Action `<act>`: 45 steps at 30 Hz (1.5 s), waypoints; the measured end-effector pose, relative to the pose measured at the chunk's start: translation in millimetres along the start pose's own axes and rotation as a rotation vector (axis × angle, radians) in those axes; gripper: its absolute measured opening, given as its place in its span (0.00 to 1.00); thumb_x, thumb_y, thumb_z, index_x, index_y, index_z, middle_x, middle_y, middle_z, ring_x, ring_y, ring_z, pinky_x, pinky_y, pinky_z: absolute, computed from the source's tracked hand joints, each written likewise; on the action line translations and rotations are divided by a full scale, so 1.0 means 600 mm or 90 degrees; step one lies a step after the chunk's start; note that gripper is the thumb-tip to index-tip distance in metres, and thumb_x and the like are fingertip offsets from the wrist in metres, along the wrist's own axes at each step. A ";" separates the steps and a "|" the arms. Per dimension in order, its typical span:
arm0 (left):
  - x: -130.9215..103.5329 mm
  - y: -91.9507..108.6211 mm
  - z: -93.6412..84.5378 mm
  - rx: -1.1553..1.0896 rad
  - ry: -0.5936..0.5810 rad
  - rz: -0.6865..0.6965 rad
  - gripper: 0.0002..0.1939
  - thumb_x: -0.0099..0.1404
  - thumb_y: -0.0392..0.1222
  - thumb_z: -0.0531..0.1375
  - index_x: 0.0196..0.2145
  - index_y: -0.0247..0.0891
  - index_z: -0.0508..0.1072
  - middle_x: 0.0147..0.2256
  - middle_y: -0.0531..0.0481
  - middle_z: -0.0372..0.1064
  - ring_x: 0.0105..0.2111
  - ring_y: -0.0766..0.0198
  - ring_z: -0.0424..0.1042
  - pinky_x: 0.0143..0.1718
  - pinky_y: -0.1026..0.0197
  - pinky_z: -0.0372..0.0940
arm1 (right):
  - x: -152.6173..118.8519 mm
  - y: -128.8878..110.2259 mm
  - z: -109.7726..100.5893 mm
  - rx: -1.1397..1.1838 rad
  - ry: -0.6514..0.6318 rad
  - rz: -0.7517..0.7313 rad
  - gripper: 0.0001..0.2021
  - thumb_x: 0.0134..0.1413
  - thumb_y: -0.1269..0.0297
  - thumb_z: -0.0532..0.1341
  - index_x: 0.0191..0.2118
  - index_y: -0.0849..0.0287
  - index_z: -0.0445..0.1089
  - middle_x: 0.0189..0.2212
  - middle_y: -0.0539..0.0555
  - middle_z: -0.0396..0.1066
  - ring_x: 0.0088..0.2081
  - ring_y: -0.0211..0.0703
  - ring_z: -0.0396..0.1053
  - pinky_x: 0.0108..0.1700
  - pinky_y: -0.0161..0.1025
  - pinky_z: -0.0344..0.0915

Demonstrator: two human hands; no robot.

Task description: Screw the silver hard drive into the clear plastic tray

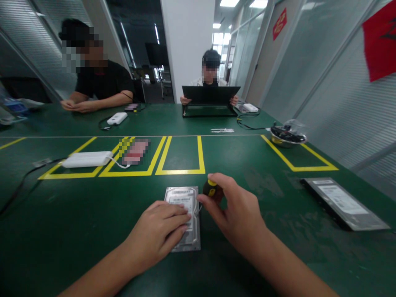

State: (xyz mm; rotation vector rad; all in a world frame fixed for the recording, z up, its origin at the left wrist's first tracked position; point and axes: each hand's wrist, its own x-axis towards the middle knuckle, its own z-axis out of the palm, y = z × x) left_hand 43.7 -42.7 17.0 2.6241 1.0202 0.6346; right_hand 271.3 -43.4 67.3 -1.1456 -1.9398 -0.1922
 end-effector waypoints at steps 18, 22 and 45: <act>0.000 -0.003 0.002 -0.013 0.027 0.008 0.09 0.69 0.39 0.56 0.45 0.44 0.74 0.46 0.52 0.75 0.45 0.57 0.74 0.46 0.50 0.62 | 0.018 0.018 0.003 0.160 -0.030 0.127 0.17 0.60 0.63 0.63 0.51 0.57 0.60 0.32 0.49 0.71 0.29 0.34 0.72 0.30 0.29 0.68; 0.001 -0.003 0.004 -0.017 0.032 0.014 0.10 0.69 0.39 0.56 0.47 0.44 0.74 0.46 0.52 0.75 0.45 0.58 0.74 0.46 0.50 0.62 | 0.015 0.021 0.010 0.190 -0.042 0.129 0.17 0.60 0.63 0.63 0.51 0.57 0.60 0.33 0.49 0.72 0.29 0.34 0.72 0.31 0.29 0.68; 0.001 -0.004 0.003 -0.014 0.031 0.011 0.11 0.69 0.39 0.56 0.46 0.43 0.75 0.46 0.50 0.76 0.45 0.56 0.74 0.46 0.49 0.63 | 0.014 0.026 0.007 0.157 -0.045 0.121 0.16 0.60 0.63 0.63 0.51 0.57 0.60 0.31 0.49 0.71 0.27 0.34 0.70 0.28 0.30 0.65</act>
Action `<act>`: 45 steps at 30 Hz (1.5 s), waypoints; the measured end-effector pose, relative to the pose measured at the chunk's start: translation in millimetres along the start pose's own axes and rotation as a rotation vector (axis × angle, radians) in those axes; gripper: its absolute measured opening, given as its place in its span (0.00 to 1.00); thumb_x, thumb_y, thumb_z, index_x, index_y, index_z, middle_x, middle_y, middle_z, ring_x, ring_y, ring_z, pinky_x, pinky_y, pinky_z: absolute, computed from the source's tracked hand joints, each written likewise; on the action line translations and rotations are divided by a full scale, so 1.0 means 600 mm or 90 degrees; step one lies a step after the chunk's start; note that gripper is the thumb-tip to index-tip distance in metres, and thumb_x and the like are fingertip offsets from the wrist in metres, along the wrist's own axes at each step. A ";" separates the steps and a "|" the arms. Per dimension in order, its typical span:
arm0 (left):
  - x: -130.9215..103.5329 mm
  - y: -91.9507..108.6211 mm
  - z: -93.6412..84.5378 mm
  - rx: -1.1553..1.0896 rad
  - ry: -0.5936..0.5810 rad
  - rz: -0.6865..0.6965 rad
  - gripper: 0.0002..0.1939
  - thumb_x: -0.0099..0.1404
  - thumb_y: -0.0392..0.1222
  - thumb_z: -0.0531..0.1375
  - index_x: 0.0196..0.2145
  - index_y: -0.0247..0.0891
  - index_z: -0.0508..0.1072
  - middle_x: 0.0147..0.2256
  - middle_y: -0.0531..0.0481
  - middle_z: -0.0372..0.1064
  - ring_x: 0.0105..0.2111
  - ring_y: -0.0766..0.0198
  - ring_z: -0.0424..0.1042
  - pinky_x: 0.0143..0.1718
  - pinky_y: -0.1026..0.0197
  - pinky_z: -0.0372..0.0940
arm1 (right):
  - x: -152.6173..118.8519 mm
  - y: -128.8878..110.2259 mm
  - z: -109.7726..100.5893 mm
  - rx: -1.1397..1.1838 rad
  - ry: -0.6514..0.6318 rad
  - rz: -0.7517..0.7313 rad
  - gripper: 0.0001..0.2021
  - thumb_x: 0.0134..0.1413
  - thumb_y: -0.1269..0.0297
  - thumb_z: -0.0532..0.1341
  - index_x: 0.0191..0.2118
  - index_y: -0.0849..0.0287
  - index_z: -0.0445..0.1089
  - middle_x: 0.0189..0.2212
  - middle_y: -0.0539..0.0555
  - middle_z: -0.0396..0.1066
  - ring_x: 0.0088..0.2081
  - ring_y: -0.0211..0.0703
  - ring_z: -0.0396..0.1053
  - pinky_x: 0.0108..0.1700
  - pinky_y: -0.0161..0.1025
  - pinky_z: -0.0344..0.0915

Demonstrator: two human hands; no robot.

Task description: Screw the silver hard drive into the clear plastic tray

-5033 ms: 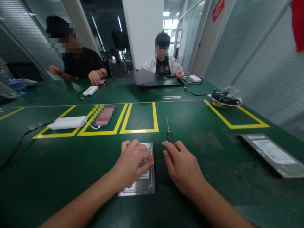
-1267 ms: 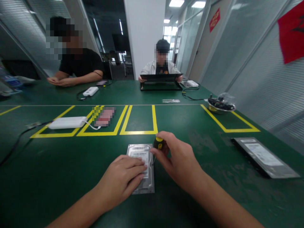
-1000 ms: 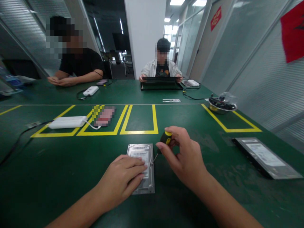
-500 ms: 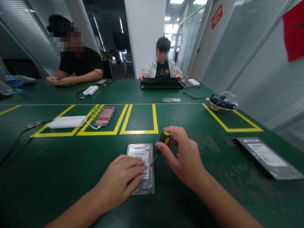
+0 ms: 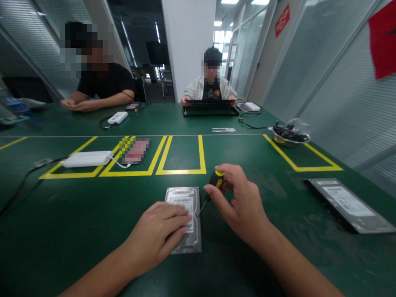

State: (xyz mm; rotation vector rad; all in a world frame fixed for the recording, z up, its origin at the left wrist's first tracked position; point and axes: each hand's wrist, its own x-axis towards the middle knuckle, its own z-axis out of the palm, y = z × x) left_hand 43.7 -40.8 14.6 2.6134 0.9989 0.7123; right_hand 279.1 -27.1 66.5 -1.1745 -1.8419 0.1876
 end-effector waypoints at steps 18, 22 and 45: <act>0.001 0.002 -0.001 0.004 -0.008 -0.001 0.13 0.69 0.39 0.56 0.49 0.44 0.75 0.46 0.50 0.76 0.45 0.56 0.74 0.46 0.49 0.64 | 0.010 -0.050 -0.034 0.003 -0.114 -0.123 0.10 0.60 0.71 0.62 0.47 0.56 0.65 0.38 0.51 0.69 0.36 0.36 0.69 0.38 0.33 0.67; 0.000 0.002 -0.001 0.004 -0.002 -0.002 0.13 0.69 0.39 0.56 0.49 0.44 0.75 0.46 0.50 0.76 0.44 0.56 0.74 0.46 0.49 0.64 | 0.021 -0.061 -0.046 0.040 -0.184 -0.121 0.10 0.61 0.72 0.60 0.47 0.56 0.67 0.41 0.52 0.68 0.40 0.37 0.69 0.41 0.34 0.67; -0.003 0.001 -0.001 -0.002 0.002 0.000 0.13 0.69 0.39 0.56 0.49 0.44 0.74 0.46 0.50 0.76 0.45 0.56 0.74 0.45 0.48 0.64 | 0.079 -0.075 -0.058 0.012 -0.329 -0.093 0.03 0.60 0.64 0.62 0.39 0.54 0.72 0.35 0.51 0.71 0.33 0.37 0.68 0.33 0.33 0.65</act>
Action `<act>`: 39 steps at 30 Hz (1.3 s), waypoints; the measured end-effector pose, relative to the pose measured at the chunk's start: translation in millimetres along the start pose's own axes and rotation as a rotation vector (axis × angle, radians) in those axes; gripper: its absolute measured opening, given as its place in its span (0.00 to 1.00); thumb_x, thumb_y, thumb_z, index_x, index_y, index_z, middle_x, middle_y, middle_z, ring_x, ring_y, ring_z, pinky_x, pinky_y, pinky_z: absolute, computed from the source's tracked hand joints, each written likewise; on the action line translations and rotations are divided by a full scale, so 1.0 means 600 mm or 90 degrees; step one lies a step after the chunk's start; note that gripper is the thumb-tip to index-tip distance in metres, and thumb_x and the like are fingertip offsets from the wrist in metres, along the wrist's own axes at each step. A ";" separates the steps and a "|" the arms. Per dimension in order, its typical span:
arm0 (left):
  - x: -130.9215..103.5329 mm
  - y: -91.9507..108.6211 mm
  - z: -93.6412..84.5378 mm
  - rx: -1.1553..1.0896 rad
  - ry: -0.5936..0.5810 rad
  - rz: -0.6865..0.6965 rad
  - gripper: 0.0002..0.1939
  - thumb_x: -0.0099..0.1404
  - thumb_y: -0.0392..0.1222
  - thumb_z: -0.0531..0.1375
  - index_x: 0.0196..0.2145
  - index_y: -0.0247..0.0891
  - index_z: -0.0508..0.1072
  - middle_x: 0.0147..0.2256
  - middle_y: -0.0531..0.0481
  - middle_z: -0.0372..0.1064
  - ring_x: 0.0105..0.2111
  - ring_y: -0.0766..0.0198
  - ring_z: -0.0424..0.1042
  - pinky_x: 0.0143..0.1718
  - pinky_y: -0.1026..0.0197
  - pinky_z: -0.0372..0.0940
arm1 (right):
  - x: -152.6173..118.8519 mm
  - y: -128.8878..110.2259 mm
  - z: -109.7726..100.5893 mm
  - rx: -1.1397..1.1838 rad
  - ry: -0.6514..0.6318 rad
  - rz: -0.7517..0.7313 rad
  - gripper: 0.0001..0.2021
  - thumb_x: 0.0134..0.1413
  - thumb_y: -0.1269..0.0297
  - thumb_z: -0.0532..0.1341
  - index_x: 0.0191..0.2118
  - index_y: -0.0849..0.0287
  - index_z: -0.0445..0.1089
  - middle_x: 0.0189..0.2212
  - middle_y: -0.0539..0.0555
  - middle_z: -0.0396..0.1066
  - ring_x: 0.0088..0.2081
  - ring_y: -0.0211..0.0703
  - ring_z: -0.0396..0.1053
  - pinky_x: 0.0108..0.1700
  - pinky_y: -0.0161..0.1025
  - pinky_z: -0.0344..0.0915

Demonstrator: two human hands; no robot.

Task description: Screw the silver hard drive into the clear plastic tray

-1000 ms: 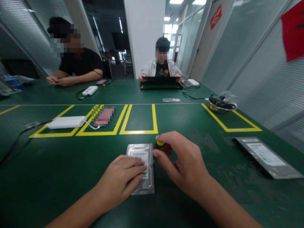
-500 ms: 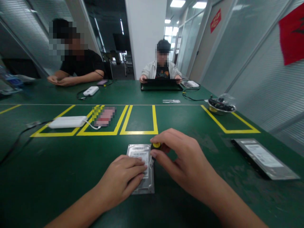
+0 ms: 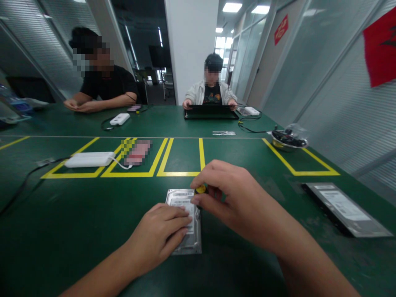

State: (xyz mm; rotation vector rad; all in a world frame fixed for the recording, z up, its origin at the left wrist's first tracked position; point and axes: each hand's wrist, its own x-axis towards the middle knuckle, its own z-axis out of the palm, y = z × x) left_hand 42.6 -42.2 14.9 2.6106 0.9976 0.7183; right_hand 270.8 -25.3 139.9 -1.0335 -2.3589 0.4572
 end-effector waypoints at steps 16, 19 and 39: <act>0.000 0.000 -0.003 -0.005 -0.008 -0.004 0.13 0.69 0.38 0.55 0.49 0.44 0.75 0.46 0.49 0.76 0.46 0.56 0.74 0.46 0.50 0.64 | -0.005 0.008 -0.008 -0.037 -0.031 -0.036 0.10 0.63 0.68 0.58 0.47 0.51 0.74 0.42 0.51 0.71 0.41 0.39 0.71 0.40 0.34 0.68; 0.000 0.000 -0.002 -0.008 -0.006 -0.003 0.14 0.69 0.38 0.56 0.49 0.44 0.75 0.46 0.49 0.76 0.46 0.55 0.74 0.46 0.50 0.64 | -0.010 0.005 -0.008 -0.047 0.004 -0.037 0.13 0.61 0.72 0.57 0.48 0.52 0.72 0.42 0.49 0.73 0.41 0.37 0.71 0.42 0.33 0.68; -0.001 -0.002 -0.002 -0.009 -0.013 -0.009 0.12 0.69 0.39 0.56 0.48 0.44 0.75 0.47 0.51 0.75 0.48 0.57 0.73 0.47 0.49 0.64 | -0.004 0.000 -0.004 -0.039 -0.031 -0.035 0.08 0.62 0.68 0.60 0.46 0.53 0.73 0.44 0.51 0.71 0.44 0.40 0.70 0.44 0.34 0.66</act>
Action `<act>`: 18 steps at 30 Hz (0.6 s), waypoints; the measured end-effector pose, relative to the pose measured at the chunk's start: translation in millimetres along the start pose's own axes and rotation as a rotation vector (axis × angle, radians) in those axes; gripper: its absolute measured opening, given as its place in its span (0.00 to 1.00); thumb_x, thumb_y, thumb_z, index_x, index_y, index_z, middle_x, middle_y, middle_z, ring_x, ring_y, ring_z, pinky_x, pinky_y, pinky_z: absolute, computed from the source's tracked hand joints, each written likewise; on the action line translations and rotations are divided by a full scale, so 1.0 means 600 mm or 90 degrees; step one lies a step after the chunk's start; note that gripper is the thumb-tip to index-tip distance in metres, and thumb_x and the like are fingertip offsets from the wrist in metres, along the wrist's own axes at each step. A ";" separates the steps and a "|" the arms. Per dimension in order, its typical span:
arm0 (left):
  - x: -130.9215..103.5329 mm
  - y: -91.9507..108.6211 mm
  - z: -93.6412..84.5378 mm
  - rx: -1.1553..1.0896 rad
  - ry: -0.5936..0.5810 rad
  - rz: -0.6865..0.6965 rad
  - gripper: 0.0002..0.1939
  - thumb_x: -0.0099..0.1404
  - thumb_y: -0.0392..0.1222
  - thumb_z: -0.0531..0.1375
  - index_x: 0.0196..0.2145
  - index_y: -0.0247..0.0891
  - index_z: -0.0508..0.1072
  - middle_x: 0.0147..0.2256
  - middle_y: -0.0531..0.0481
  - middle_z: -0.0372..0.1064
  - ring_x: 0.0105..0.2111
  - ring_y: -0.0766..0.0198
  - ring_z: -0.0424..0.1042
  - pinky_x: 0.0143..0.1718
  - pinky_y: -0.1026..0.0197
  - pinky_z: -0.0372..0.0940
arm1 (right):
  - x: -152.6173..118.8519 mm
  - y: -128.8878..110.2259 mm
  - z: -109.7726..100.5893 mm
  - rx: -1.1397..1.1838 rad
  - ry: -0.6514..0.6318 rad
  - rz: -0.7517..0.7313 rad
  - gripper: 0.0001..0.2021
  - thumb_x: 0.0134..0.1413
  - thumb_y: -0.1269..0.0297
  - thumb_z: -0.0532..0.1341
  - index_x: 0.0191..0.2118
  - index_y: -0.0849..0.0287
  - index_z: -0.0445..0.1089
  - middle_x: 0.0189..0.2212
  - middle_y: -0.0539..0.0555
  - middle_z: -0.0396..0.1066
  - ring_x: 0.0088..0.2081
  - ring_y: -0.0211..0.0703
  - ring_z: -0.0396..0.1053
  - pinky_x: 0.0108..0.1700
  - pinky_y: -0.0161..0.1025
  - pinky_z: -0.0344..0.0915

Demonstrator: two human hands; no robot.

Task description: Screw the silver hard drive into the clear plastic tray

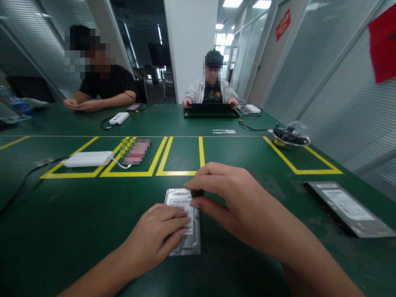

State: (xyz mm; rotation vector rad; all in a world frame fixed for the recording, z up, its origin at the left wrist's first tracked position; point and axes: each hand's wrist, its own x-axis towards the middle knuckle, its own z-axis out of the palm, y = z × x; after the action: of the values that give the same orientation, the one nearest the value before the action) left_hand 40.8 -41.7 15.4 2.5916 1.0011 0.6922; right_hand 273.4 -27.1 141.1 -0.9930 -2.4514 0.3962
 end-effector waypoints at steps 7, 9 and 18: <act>0.000 0.000 0.001 -0.002 -0.001 0.001 0.12 0.69 0.39 0.56 0.48 0.44 0.74 0.48 0.51 0.75 0.48 0.57 0.73 0.47 0.49 0.64 | -0.008 -0.001 0.008 -0.011 0.047 0.011 0.14 0.61 0.71 0.58 0.52 0.54 0.70 0.43 0.50 0.74 0.40 0.38 0.72 0.41 0.33 0.66; 0.000 0.000 0.001 -0.003 0.002 0.001 0.12 0.69 0.39 0.56 0.48 0.44 0.74 0.48 0.52 0.75 0.48 0.57 0.73 0.47 0.49 0.64 | -0.006 0.000 0.007 0.002 0.034 0.008 0.11 0.61 0.68 0.60 0.49 0.54 0.70 0.44 0.51 0.72 0.40 0.37 0.70 0.41 0.33 0.66; 0.000 -0.003 0.001 -0.006 -0.005 0.000 0.14 0.70 0.39 0.56 0.51 0.46 0.73 0.48 0.52 0.75 0.48 0.56 0.73 0.47 0.49 0.63 | -0.008 0.007 -0.001 -0.017 0.023 0.005 0.12 0.62 0.71 0.55 0.48 0.53 0.71 0.45 0.50 0.73 0.45 0.40 0.71 0.46 0.36 0.67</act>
State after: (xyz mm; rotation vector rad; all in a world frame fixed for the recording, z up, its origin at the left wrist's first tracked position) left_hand 39.9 -40.7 14.0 2.5841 0.9936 0.6834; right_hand 279.2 -27.7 138.6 -1.0133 -2.4267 0.3460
